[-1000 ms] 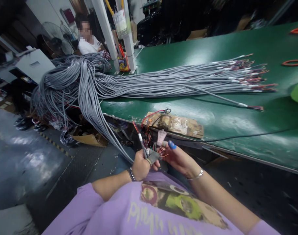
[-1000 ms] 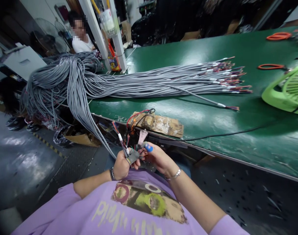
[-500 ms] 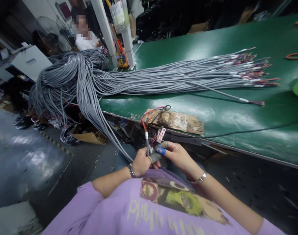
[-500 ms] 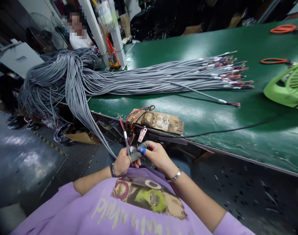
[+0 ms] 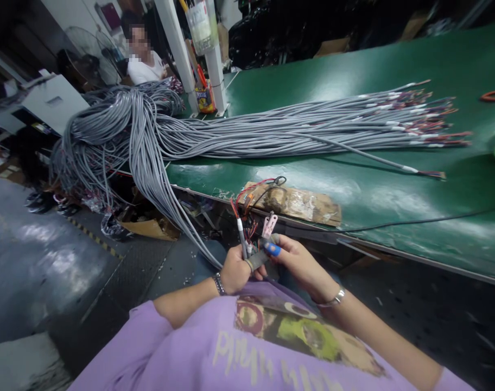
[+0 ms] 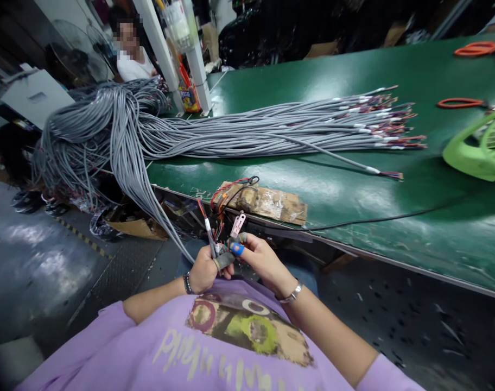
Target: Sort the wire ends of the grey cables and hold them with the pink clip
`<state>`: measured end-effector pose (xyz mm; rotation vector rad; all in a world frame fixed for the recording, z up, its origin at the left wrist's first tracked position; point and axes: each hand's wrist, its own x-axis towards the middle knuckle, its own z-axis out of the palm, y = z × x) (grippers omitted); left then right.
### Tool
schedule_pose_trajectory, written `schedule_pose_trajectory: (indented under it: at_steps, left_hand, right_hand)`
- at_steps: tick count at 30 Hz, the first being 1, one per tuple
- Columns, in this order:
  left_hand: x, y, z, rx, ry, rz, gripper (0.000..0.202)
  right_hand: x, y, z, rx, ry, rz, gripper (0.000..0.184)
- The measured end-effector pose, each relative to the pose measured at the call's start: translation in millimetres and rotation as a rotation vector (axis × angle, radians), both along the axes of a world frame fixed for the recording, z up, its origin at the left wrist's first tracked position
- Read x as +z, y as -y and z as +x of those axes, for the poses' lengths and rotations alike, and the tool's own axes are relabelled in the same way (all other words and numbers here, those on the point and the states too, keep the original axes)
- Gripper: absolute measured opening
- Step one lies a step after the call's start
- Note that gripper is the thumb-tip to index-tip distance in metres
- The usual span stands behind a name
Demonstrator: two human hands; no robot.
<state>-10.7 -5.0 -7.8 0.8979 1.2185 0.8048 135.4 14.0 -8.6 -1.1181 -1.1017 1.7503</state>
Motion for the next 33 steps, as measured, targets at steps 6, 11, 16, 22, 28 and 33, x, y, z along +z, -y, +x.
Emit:
schedule_pose_trajectory:
  at_steps: [6,11,16,22,28,33]
  left_hand:
    - [1.3,-0.1,0.6,-0.017,-0.004,0.003,0.054]
    - [2.8,0.8,1.3,0.020,-0.007,0.007,0.055]
    - [10.0,1.3,-0.8,0.019,0.014,0.024,0.058]
    - [17.7,-3.5,-3.4,0.005,0.075,-0.025,0.058]
    - [13.6,-11.1,1.4,0.010,0.124,-0.024,0.053]
    - [10.8,-15.9,5.0,-0.010,0.126,-0.025,0.053]
  right_hand:
    - [3.9,0.5,-2.8,0.082,-0.053,-0.029,0.047]
    - [-1.9,4.9,-5.9,0.004,-0.041,-0.029,0.045]
    - [-19.0,3.3,-1.2,-0.120,-0.145,-0.108,0.039]
    - [-19.1,-18.9,5.4,-0.158,-0.428,-0.318,0.035]
    - [-8.8,-32.5,-7.6,-0.182,-0.470,-0.321,0.047]
    - [-14.9,-30.4,-13.7,-0.181,-0.487,-0.253,0.047]
